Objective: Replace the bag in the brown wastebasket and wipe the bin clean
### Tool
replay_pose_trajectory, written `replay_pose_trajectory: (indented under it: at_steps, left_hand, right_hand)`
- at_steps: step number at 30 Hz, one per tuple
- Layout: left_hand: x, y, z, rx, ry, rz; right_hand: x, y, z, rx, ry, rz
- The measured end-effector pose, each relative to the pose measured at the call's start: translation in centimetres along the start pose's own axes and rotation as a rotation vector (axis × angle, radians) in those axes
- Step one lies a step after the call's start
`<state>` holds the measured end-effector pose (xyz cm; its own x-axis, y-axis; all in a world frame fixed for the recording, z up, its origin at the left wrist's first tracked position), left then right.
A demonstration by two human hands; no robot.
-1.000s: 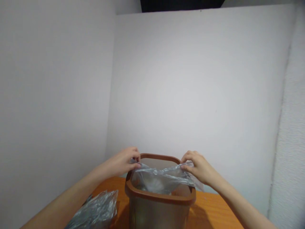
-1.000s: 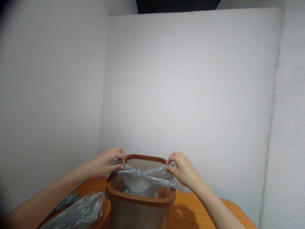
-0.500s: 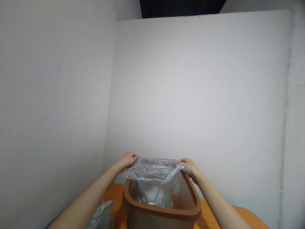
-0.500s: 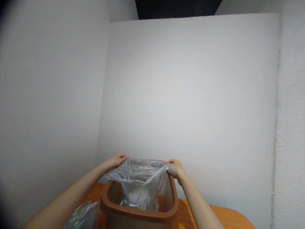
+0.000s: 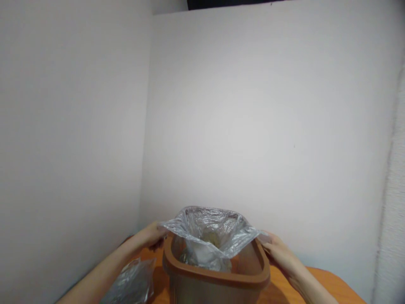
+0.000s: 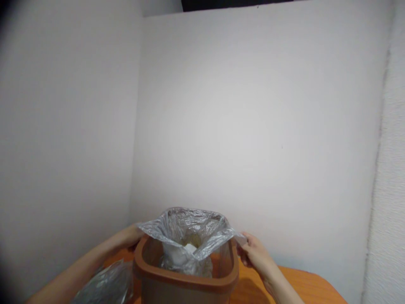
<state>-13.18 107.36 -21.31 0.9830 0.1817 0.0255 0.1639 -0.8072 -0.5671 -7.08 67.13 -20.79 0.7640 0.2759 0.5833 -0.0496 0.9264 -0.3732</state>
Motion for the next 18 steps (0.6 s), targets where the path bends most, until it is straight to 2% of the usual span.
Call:
replay_pose_trajectory:
  at_steps: [3, 5, 6, 8, 10, 11, 13, 18]
  left_hand:
    - [-2.3, -3.0, -2.0, 0.002, 0.098, -0.194]
    - [-4.9, -4.6, -4.7, 0.007, 0.212, -0.281]
    - [-6.4, -5.0, -6.3, 0.077, 0.306, -0.279]
    - [-9.2, -4.7, -9.2, 0.236, 0.492, -0.146]
    - [-11.0, -3.8, -11.1, 0.398, 0.558, -0.028]
    - [-11.5, -3.2, -11.5, 0.463, 0.561, -0.014]
    - [-11.8, -2.3, -11.6, 0.54, 0.55, -0.075]
    - [-12.8, -1.3, -9.7, 0.524, 0.656, -0.24]
  right_hand:
    - [-0.6, -2.9, 3.1, -0.085, -0.074, -0.102]
    - [-1.0, -3.9, 6.5, -0.183, -0.223, -0.142]
    - [-1.2, -3.9, 8.2, -0.24, -0.302, -0.1]
    - [-1.6, -2.9, 11.1, -0.353, -0.453, 0.068]
    - [-1.7, -1.5, 12.9, -0.445, -0.546, 0.22]
    - [-1.7, -0.9, 13.3, -0.488, -0.567, 0.263]
    - [-1.7, 0.0, 13.5, -0.568, -0.582, 0.281]
    - [-3.4, 0.5, 12.9, -0.548, -0.66, 0.191]
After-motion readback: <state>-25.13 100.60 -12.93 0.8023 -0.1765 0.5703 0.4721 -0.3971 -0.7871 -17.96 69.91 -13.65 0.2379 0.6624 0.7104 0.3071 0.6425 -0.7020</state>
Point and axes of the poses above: each hand's wrist, its own x-axis towards the middle knuckle, its own y-axis out of the palm, z = x × y, the point moved 2 cm from there along x, towards the middle knuckle, and after that the axes turned 14 degrees about -y, right-handed, at the moved point
